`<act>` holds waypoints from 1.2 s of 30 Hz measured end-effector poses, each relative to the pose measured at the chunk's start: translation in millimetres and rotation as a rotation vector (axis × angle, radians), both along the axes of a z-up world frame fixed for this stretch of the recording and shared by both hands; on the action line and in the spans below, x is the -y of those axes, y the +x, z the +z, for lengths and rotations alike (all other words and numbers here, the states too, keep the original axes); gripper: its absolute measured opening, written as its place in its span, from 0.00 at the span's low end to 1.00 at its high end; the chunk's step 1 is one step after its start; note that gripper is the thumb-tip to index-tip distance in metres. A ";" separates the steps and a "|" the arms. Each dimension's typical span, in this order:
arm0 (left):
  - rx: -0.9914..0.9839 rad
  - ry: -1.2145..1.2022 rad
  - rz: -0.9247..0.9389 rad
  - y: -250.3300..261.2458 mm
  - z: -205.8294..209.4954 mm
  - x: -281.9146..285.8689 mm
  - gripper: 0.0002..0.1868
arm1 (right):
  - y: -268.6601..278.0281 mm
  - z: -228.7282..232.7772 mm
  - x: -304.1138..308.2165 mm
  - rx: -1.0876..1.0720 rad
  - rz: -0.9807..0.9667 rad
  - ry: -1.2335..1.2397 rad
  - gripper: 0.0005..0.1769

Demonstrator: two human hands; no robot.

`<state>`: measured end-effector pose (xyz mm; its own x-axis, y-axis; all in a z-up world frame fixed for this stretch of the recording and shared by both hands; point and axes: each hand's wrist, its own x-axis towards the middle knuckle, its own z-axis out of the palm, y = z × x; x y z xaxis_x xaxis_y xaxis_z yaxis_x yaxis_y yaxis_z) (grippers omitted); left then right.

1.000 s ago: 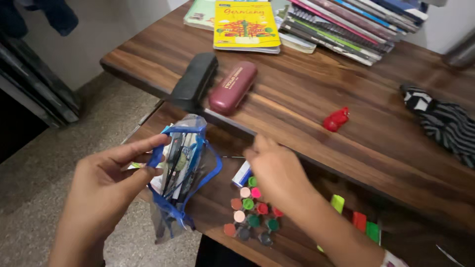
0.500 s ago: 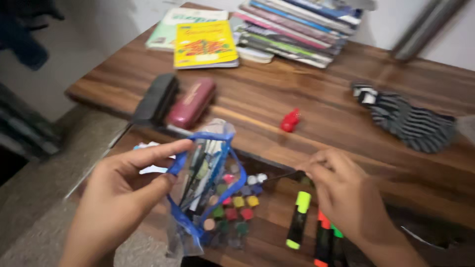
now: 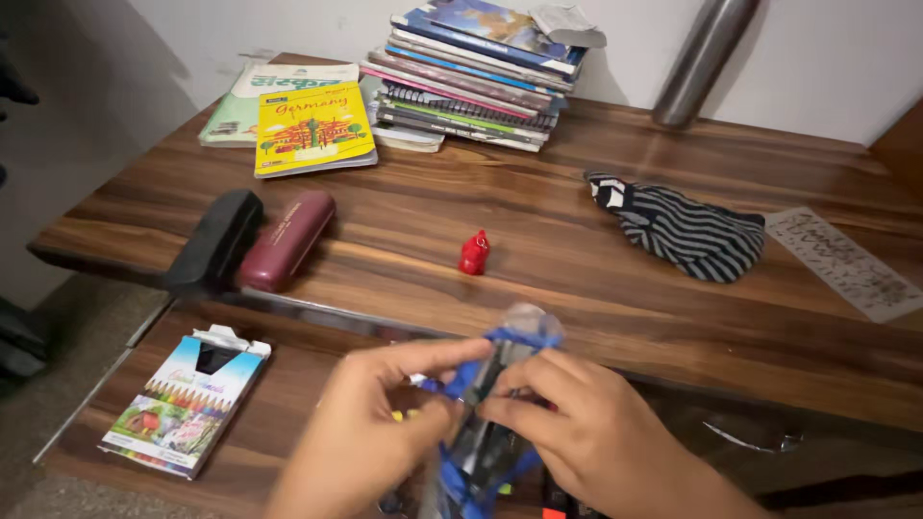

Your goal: The person wipes a wooden desk with a striped cloth, then places various stationery items including a pencil sharpener, eraser, and tweezers into a blue mesh pouch. They also place a box of colored pencils and several paint pots into the pouch before zipping it closed.

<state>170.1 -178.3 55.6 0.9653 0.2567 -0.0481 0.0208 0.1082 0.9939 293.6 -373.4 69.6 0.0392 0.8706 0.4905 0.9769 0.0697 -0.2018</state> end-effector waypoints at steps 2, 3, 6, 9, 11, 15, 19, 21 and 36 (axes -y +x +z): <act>0.017 0.061 -0.005 1.9 -8.8 8.6 0.28 | 4.5 -7.2 4.6 0.050 -0.003 -0.013 0.18; 0.031 0.107 -0.003 3.0 -13.5 12.5 0.28 | 5.9 -10.3 6.8 0.079 -0.016 -0.006 0.18; 0.076 0.082 -0.019 4.3 -24.8 22.9 0.27 | 8.3 -18.7 11.2 0.148 -0.062 -0.029 0.20; 0.058 0.003 -0.042 4.4 -31.5 29.9 0.27 | 10.0 -26.4 15.3 0.170 -0.123 -0.113 0.18; 0.034 0.013 -0.040 3.8 -33.9 31.9 0.27 | 11.3 -29.2 16.0 0.171 -0.145 -0.116 0.11; 0.072 0.055 -0.002 -1.9 -37.8 31.8 0.29 | 9.4 -29.7 19.8 0.144 -0.183 0.027 0.13; -0.018 -0.185 -0.014 -13.5 -39.7 28.0 0.30 | -1.2 -36.0 25.5 0.012 -0.394 0.255 0.13; -0.003 -0.269 0.019 -19.4 -42.9 29.1 0.30 | -9.1 -45.3 29.5 -0.153 -0.514 0.256 0.19; -0.060 -0.093 0.261 -59.8 -105.3 31.6 0.28 | -17.0 -101.3 23.1 -1.445 -0.584 0.209 0.24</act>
